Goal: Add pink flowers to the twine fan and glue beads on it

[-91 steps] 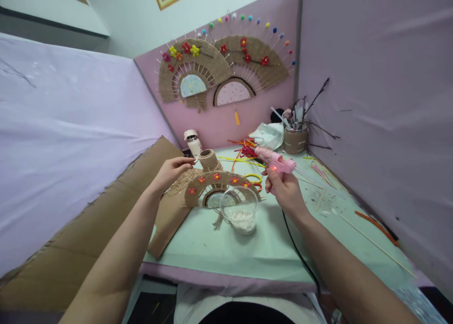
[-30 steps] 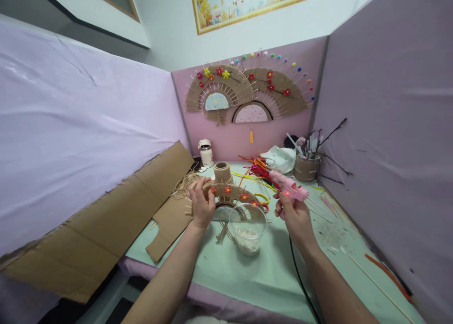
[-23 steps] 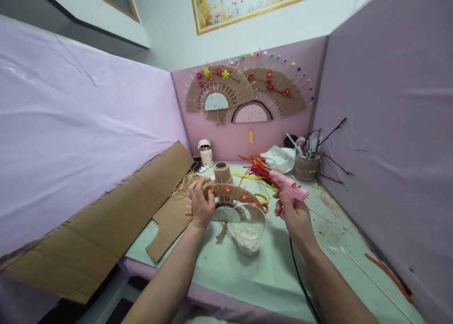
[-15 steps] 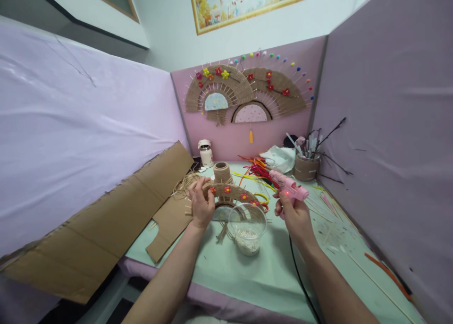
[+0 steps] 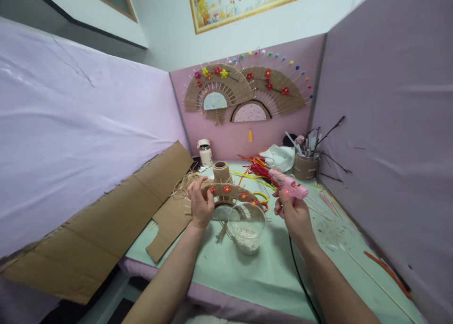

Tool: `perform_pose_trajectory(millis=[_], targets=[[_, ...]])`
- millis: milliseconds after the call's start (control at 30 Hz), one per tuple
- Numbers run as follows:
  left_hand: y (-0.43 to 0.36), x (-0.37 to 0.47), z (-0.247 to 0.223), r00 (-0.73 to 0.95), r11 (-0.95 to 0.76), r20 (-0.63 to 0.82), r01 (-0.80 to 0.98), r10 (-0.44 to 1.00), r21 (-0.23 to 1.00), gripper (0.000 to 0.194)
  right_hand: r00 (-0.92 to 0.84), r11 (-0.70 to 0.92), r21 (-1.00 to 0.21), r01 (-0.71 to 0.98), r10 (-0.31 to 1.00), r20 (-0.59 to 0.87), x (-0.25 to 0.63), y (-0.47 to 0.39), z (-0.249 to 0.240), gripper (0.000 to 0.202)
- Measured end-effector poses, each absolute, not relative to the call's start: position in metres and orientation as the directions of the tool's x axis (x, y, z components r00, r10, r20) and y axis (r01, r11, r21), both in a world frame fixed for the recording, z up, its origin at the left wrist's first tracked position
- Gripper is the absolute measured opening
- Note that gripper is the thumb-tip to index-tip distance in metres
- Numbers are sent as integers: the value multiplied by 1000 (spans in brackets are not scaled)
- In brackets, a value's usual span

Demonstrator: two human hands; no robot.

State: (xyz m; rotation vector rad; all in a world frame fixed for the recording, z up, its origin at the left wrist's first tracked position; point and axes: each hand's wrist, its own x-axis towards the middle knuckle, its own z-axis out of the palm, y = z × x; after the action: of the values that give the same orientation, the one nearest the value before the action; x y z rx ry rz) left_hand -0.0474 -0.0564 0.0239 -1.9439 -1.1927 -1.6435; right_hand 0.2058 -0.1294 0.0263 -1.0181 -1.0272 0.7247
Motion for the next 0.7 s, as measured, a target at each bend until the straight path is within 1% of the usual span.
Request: perform_pose_trajectory(millis=[467,700], targets=[[-56,-47,24,-9,-608,917,746,399,272,53,371,366,-930,-32,868,329,206,-129,27,37],[-55,-47,23,-13,-616,925,742,380,264,53,373,362,-931,-41,870,322,206,-130,27,38]])
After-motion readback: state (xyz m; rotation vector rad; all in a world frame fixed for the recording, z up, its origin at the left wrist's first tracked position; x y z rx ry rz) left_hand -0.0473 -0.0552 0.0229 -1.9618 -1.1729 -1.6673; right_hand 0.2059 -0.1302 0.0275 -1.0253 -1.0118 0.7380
